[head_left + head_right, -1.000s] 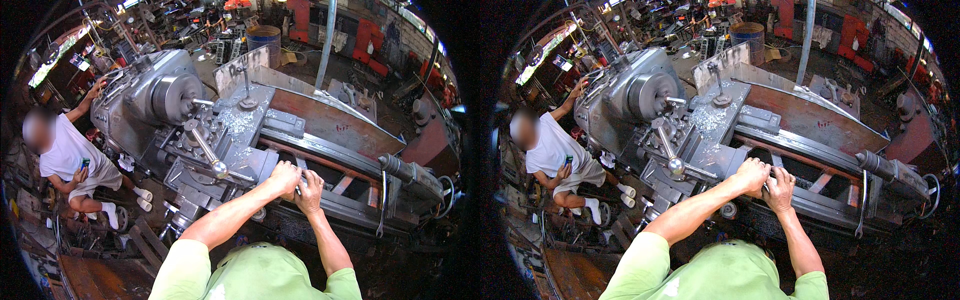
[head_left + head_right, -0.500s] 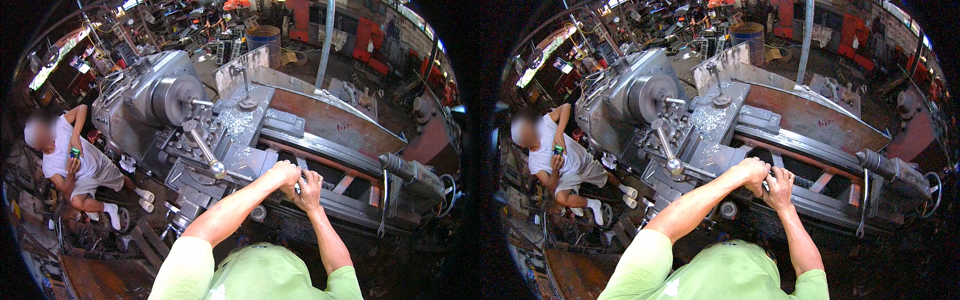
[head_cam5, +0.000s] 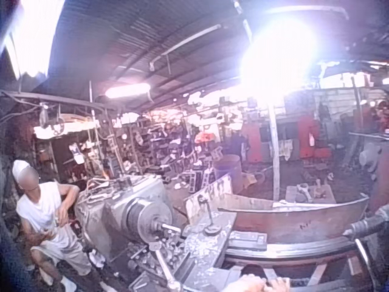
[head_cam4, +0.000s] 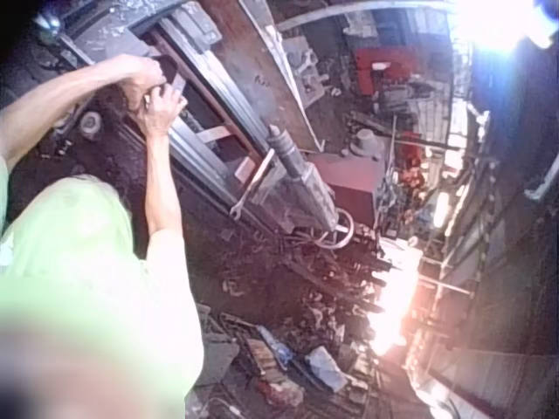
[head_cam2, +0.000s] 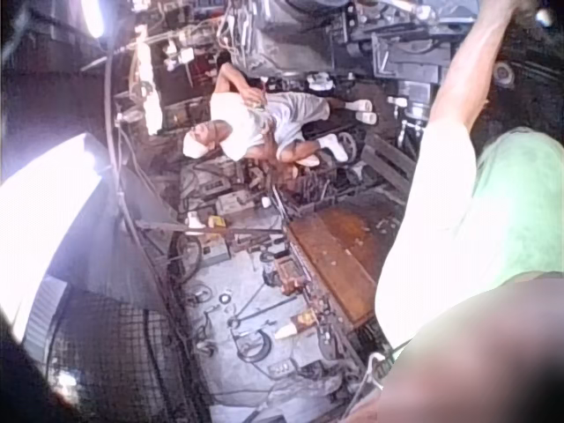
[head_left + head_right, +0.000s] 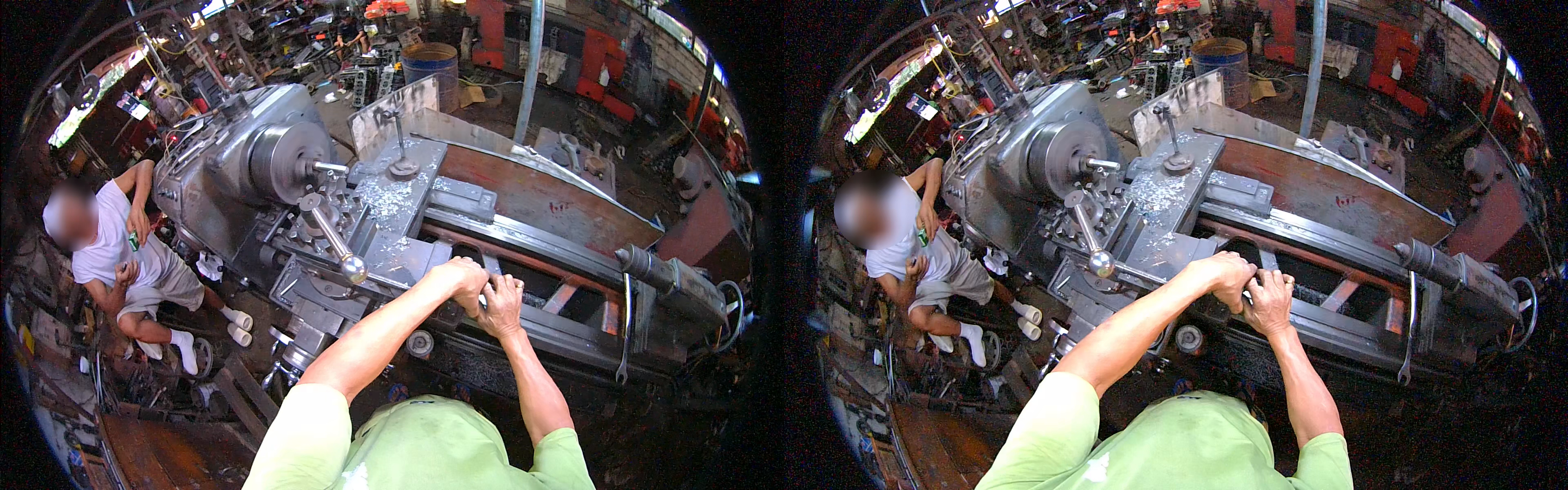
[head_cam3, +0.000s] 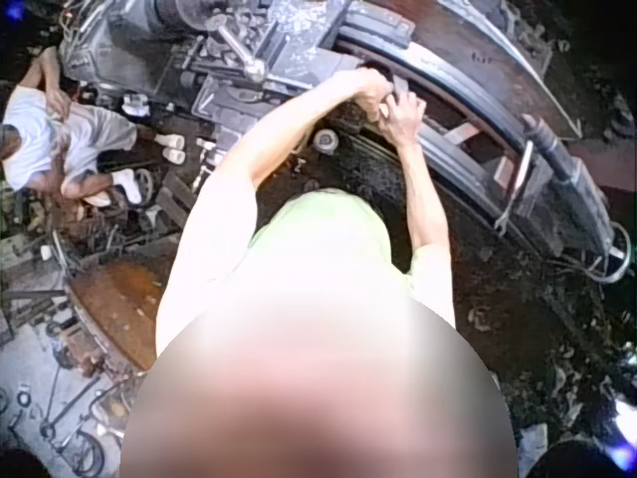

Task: The person operates a metal lathe, using a caliper to measure a cylindrical workpiece and adjusting the tool post and carriage. The person repeatedly positions the cutting tool and engages the lathe to machine the metal part.

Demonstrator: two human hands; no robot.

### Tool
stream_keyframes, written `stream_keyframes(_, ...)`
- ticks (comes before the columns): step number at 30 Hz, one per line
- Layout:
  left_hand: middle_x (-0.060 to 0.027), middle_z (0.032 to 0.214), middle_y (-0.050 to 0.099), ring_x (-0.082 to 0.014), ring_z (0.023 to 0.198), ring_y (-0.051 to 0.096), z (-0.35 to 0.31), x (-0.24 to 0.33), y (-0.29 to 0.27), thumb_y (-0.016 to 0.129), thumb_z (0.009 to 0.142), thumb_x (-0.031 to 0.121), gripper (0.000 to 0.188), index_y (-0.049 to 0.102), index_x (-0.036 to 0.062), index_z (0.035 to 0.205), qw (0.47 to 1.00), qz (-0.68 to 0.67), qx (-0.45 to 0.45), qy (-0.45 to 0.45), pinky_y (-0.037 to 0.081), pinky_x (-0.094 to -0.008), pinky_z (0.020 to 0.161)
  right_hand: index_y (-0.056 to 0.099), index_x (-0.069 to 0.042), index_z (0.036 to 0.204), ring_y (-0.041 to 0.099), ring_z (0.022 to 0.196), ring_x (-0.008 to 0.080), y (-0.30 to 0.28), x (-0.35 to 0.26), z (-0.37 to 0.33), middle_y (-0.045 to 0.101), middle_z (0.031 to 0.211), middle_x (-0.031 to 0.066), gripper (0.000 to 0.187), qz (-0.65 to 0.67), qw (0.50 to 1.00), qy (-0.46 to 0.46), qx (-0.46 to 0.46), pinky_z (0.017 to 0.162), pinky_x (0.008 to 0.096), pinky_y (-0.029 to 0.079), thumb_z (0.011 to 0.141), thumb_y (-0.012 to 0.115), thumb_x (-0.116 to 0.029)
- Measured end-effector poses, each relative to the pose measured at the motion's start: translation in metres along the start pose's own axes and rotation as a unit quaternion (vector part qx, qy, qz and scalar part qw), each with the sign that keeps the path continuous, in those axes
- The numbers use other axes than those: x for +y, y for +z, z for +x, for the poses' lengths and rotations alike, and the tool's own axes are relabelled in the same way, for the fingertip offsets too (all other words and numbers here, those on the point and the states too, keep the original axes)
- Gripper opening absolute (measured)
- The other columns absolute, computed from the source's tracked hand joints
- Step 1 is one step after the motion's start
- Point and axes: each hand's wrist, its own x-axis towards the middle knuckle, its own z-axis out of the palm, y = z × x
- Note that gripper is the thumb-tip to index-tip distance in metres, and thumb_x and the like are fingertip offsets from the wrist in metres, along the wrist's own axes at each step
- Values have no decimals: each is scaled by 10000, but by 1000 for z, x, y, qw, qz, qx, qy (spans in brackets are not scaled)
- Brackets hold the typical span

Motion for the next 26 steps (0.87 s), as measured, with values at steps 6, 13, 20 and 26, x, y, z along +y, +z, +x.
stream_keyframes(6, -247, 1258, 630, -410, 1215, 555, -15, 4, 15, 784, 635, 296, 764, 564, -33, 1288, 992, -7, 129, 11, 411, -522, 1074, 641, -111, 1003, 541, 914, 295, 1, 2, 0, 567, 949, 96, 371, -3, 1000, -3, -11, 784, 460, 379, 680, 730, -271)
stream_keyframes(13, -277, 1360, 509, -439, 1327, 433, -46, 43, 71, 710, 738, 177, 787, 415, -73, 1424, 909, -13, 411, -61, 327, -568, 1104, 644, -105, 1004, 538, 851, 308, 5, 9, 1, 548, 881, 104, 339, 10, 1000, -16, -11, 739, 459, 380, 720, 722, -273)
stream_keyframes(20, -259, 1526, 369, -451, 1427, 324, -58, 69, 111, 714, 756, 171, 847, 346, -58, 1484, 871, 19, 476, -122, 286, -574, 1119, 655, -112, 1063, 557, 843, 306, 1, 6, 3, 553, 856, 97, 347, 42, 998, 1, -42, 741, 451, 399, 758, 715, -266)
stream_keyframes(26, -230, 1580, 342, -417, 1486, 277, -46, 68, 136, 525, 910, 202, 666, 343, -15, 1512, 868, 96, 459, -163, 167, -538, 1194, 655, -112, 1072, 573, 870, 311, 0, 5, 3, 564, 857, 99, 364, 51, 997, 15, -55, 748, 465, 415, 747, 728, -257)
